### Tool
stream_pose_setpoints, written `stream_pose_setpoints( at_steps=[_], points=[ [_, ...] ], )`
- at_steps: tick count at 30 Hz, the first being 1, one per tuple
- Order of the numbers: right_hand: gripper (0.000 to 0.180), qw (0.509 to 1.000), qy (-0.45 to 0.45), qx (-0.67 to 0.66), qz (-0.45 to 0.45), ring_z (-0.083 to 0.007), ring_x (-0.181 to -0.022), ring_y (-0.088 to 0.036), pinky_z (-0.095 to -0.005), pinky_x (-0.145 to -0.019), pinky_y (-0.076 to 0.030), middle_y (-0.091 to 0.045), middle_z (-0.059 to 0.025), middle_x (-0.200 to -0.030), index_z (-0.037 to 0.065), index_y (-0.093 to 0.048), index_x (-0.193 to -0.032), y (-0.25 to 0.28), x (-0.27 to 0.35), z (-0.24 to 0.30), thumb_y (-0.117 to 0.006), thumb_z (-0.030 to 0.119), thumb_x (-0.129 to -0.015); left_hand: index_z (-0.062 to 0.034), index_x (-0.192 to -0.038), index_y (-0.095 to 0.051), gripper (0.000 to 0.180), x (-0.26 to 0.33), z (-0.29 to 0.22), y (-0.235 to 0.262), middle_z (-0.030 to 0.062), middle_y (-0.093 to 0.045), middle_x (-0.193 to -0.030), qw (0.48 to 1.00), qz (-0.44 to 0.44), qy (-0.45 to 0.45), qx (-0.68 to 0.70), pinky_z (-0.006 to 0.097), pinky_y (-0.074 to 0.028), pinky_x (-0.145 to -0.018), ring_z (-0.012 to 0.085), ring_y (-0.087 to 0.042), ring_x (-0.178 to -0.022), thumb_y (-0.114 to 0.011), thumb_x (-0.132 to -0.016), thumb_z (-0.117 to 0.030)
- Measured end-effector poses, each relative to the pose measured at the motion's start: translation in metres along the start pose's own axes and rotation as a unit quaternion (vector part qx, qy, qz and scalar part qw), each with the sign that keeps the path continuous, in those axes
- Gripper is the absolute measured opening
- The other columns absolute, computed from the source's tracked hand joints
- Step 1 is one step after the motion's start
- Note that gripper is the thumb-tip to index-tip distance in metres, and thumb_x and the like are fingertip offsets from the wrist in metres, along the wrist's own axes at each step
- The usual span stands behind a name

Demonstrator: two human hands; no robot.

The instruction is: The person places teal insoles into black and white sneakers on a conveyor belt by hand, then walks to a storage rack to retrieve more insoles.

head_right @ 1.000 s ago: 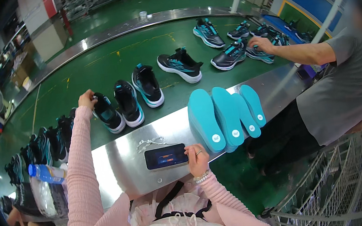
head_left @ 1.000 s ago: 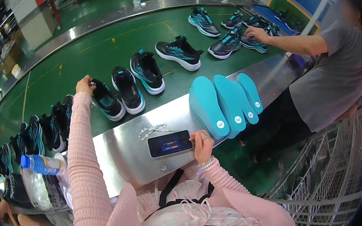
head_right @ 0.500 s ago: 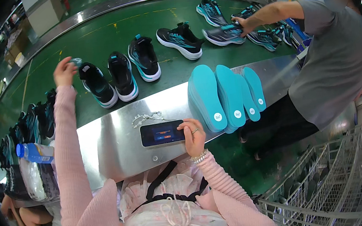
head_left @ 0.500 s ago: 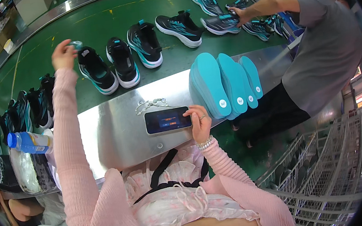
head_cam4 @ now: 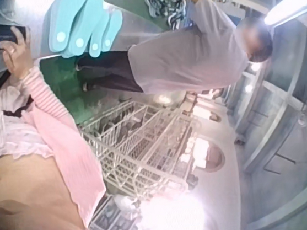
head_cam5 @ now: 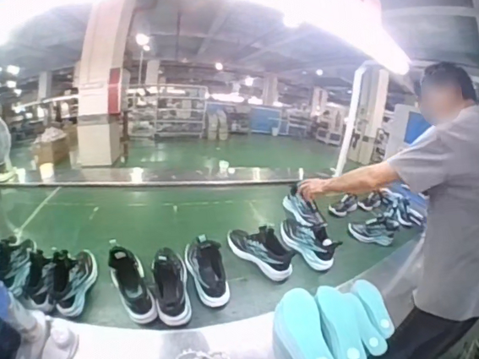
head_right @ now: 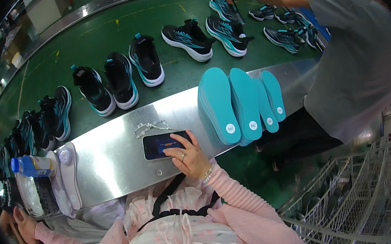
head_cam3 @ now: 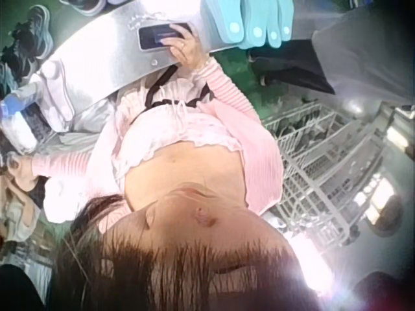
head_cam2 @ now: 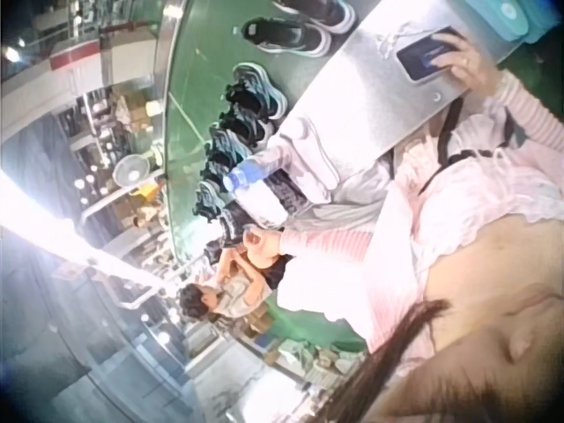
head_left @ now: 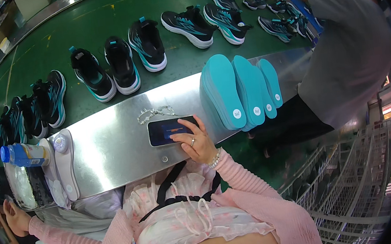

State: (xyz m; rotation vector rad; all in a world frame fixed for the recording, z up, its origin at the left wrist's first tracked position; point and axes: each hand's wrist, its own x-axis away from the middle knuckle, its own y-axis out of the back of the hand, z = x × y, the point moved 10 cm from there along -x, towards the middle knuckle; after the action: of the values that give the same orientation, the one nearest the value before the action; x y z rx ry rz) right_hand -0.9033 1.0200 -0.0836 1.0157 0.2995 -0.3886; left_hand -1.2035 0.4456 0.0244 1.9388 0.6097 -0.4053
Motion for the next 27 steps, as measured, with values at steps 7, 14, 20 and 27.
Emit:
stream_pose_setpoints(
  at_steps=[7,14,20,27],
  points=[
    [0.019,0.991,-0.034,-0.071,-0.104,-0.0264,-0.106,-0.046,-0.0448,-0.097,-0.022,-0.06,-0.0045,-0.092,0.008,-0.059,-0.089,0.023,0.011,-0.006,-0.045,0.013,-0.078,-0.0039,-0.104,-0.055,0.027,-0.011,0.086,-0.093,0.0105,-0.059,-0.096,0.985,0.144,-0.057,-0.074,0.028,-0.043,-0.074,0.0203,-0.056,-0.087,-0.052,-0.079,-0.014],
    [0.027,0.885,-0.302,0.151,-0.32,-0.0316,-0.086,-0.051,-0.0363,-0.077,-0.04,-0.054,-0.0172,-0.095,0.0,-0.051,-0.099,0.186,0.026,-0.046,-0.057,0.013,-0.075,0.0016,-0.098,-0.056,0.02,0.056,-0.126,0.002,0.0125,-0.057,-0.1,0.975,-0.119,-0.162,0.099,0.026,-0.042,-0.079,0.0207,-0.055,-0.089,-0.048,-0.083,-0.008],
    [0.056,0.838,-0.411,0.354,-0.064,-0.0302,-0.091,-0.051,-0.039,-0.072,-0.044,-0.053,-0.0141,-0.098,0.005,-0.045,-0.113,0.173,0.027,-0.125,-0.06,0.037,-0.07,0.0013,-0.098,-0.055,0.028,0.153,-0.361,-0.077,0.013,-0.056,-0.097,0.864,0.15,-0.265,0.401,0.03,-0.042,-0.08,0.0225,-0.053,-0.092,-0.052,-0.07,0.007],
    [0.053,0.865,-0.369,0.331,-0.079,-0.0305,-0.084,-0.053,-0.0384,-0.069,-0.045,-0.053,-0.0147,-0.096,0.004,-0.048,-0.108,0.175,0.015,-0.13,-0.061,0.038,-0.069,0.0006,-0.107,-0.044,0.043,0.23,-0.486,-0.192,0.0156,-0.053,-0.101,0.816,0.246,-0.508,0.124,0.035,-0.036,-0.09,0.0282,-0.048,-0.1,-0.058,-0.067,-0.005]
  ],
)
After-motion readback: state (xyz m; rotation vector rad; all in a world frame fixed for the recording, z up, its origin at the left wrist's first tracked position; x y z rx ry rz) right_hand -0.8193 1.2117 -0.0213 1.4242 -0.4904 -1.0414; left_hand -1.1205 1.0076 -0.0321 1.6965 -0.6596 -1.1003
